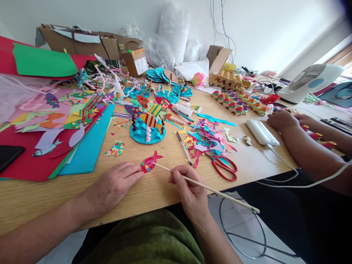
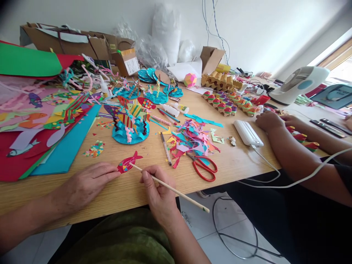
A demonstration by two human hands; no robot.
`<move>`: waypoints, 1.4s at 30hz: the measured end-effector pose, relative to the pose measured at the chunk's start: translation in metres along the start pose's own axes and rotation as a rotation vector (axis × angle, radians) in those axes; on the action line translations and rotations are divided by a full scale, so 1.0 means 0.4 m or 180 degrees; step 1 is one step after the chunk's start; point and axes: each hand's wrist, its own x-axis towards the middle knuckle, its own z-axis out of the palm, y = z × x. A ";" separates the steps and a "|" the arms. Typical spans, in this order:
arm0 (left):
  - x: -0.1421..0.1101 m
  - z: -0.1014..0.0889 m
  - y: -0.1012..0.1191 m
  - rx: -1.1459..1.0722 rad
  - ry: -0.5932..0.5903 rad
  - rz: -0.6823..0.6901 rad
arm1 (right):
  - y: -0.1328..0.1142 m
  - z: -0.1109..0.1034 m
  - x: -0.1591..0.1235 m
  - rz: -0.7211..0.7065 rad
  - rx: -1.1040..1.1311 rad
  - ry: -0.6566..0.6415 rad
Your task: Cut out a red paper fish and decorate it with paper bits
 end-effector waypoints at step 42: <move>0.091 -0.083 -0.282 -0.0646 -0.1697 -0.1480 | 0.047 -0.036 -0.002 -0.0342 -0.0336 -0.0281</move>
